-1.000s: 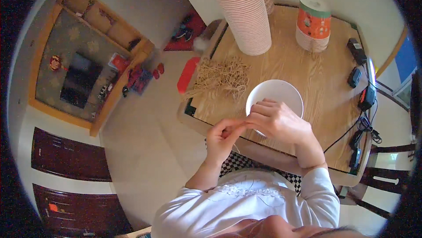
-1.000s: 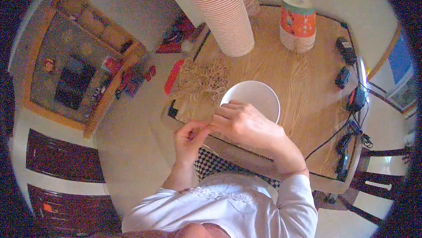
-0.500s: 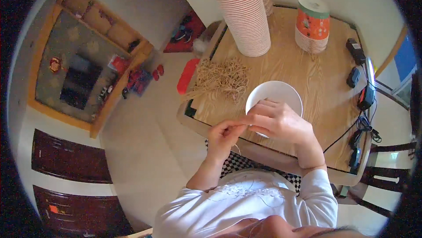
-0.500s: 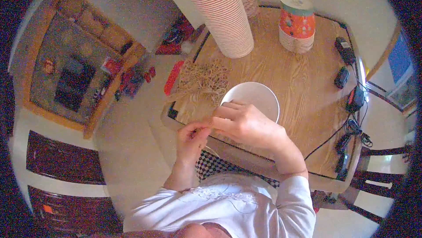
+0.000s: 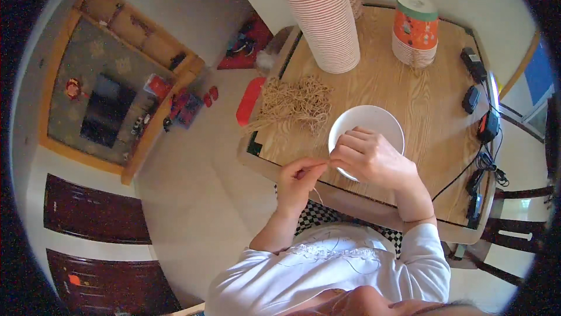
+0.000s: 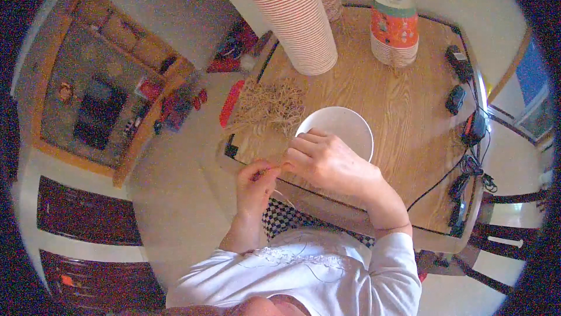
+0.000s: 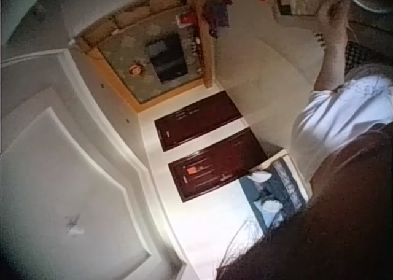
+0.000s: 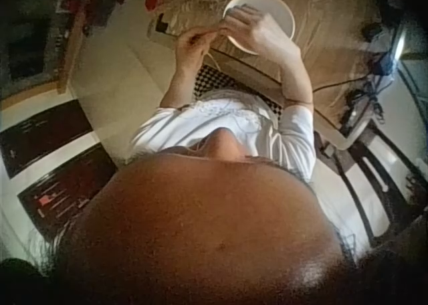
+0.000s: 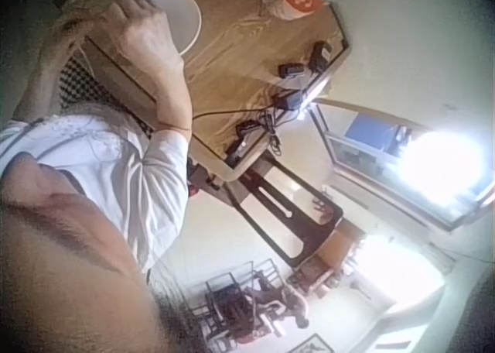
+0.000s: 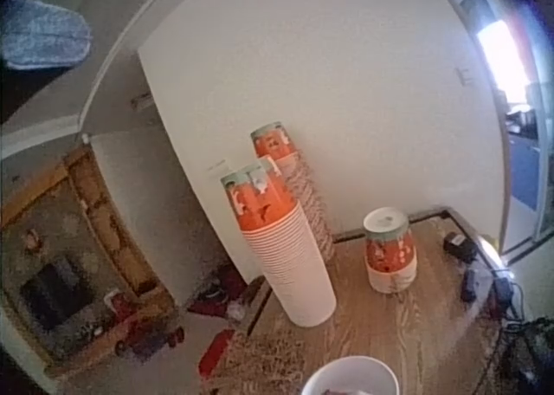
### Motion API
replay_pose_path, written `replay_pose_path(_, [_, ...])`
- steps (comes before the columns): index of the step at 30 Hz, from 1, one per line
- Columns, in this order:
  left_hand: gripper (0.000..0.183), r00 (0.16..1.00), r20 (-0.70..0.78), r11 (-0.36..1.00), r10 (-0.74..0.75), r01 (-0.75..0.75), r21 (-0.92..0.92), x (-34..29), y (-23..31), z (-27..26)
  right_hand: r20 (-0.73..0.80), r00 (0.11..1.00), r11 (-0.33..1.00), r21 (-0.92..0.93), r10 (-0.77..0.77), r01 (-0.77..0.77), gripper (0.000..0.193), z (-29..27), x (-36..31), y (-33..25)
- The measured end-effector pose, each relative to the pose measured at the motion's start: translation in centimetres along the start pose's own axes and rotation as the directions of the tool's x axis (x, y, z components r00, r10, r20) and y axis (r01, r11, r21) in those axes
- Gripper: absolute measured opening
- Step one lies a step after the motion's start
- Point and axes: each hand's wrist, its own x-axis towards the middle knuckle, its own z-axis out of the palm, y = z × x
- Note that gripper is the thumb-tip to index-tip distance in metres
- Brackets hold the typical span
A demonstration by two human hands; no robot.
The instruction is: Threading a white string through holes in decorative paper cups to assemble a craft item.
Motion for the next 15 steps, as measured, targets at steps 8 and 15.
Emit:
replay_pose_path(8, [0.005,0.998,-0.008,0.997,-0.064,0.063,-0.053,0.0,-0.1,-0.4,-0.012,0.987,0.981,0.120,0.158,-0.155,0.027,-0.1,-0.2,0.5])
replay_pose_path(15, [0.008,0.930,0.274,0.794,-0.243,0.353,-0.494,0.6,-1.2,-1.6,-0.051,0.995,0.981,0.170,-0.082,0.090,0.029,0.6,-0.1,0.8])
